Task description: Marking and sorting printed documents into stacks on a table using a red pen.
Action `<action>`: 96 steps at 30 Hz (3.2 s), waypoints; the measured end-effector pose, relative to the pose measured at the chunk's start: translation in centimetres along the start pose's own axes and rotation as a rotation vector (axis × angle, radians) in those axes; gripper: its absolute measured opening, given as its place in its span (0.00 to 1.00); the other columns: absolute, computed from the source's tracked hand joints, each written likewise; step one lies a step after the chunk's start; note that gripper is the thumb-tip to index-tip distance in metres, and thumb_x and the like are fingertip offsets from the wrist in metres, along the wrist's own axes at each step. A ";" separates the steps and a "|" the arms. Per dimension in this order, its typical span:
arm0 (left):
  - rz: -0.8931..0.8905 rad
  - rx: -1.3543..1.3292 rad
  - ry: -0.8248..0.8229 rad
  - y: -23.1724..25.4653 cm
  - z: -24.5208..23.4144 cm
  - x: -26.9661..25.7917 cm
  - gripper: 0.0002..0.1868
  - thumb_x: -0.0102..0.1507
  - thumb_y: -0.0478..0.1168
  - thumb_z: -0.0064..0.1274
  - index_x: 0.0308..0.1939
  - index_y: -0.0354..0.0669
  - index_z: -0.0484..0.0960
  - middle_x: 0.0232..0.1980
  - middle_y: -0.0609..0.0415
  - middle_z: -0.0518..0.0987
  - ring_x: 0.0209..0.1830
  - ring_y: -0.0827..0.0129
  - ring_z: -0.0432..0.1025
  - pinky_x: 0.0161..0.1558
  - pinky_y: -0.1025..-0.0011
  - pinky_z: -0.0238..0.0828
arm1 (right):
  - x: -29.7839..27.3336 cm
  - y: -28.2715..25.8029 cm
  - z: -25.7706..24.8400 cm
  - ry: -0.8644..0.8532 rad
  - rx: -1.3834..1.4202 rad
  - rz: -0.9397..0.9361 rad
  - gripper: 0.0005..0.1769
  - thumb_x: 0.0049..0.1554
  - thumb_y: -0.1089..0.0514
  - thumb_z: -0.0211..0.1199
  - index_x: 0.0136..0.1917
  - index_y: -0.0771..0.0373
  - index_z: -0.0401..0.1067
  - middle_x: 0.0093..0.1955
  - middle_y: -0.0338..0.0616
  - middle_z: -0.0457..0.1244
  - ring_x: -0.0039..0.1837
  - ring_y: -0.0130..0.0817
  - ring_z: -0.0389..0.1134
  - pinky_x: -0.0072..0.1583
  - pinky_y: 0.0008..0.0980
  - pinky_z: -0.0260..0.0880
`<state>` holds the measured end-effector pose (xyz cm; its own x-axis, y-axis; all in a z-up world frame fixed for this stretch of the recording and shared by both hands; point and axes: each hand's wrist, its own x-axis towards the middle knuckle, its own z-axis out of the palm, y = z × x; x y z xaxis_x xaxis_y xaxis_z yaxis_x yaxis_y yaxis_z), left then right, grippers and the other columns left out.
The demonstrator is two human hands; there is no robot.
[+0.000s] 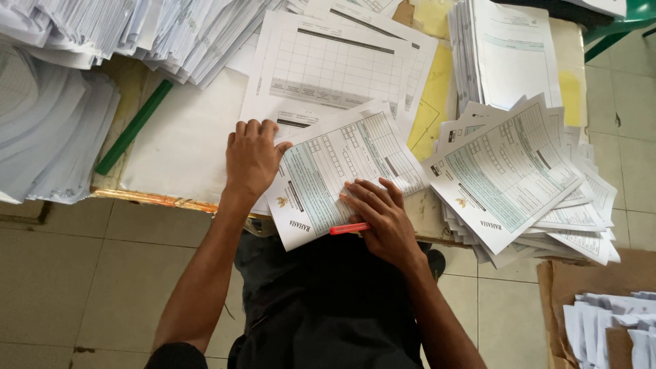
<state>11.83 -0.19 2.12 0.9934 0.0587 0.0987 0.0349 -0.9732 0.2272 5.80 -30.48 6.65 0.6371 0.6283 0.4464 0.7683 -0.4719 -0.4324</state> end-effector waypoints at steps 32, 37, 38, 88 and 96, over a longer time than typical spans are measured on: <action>0.259 -0.159 0.108 4.9 -1.2 2.3 0.13 0.75 0.43 0.47 0.57 0.45 0.84 0.44 0.51 0.80 0.47 0.62 0.80 0.50 0.63 0.81 | 0.1 0.8 0.0 -0.047 0.046 0.007 0.22 0.65 0.49 0.53 0.70 0.54 0.71 0.70 0.47 0.65 0.75 0.45 0.61 0.78 0.56 0.35; 0.228 -0.237 0.090 5.3 -1.6 2.4 0.12 0.74 0.41 0.47 0.57 0.44 0.83 0.43 0.50 0.80 0.47 0.60 0.80 0.49 0.60 0.81 | -0.1 1.3 0.0 -0.069 0.048 0.008 0.23 0.66 0.48 0.52 0.71 0.53 0.70 0.71 0.44 0.64 0.76 0.43 0.60 0.78 0.52 0.36; 0.233 -0.249 0.090 5.0 -1.3 2.4 0.12 0.74 0.41 0.47 0.57 0.46 0.83 0.44 0.51 0.80 0.47 0.57 0.80 0.48 0.57 0.81 | -0.1 1.3 0.0 -0.077 0.030 0.007 0.23 0.66 0.46 0.50 0.71 0.52 0.69 0.71 0.44 0.64 0.76 0.42 0.60 0.78 0.51 0.35; 0.042 -0.191 0.494 -1.3 2.8 5.0 0.13 0.77 0.46 0.42 0.56 0.49 0.81 0.43 0.58 0.75 0.41 0.63 0.79 0.40 0.64 0.79 | -0.5 8.5 2.0 0.386 -0.312 0.382 0.21 0.63 0.67 0.58 0.69 0.68 0.72 0.50 0.55 0.59 0.44 0.50 0.69 0.40 0.43 0.73; 0.126 0.015 0.352 2.1 1.6 5.2 0.20 0.71 0.50 0.52 0.65 0.53 0.81 0.60 0.46 0.66 0.56 0.50 0.69 0.50 0.57 0.73 | -0.6 9.7 5.2 0.118 -0.356 0.128 0.28 0.55 0.66 0.60 0.65 0.41 0.76 0.45 0.39 0.60 0.42 0.41 0.65 0.47 0.43 0.68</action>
<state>17.29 -2.26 1.54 0.8915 0.0087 0.4530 -0.0808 -0.9807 0.1778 12.53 -32.24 -1.84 0.7157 0.4852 0.5024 0.6424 -0.7396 -0.2008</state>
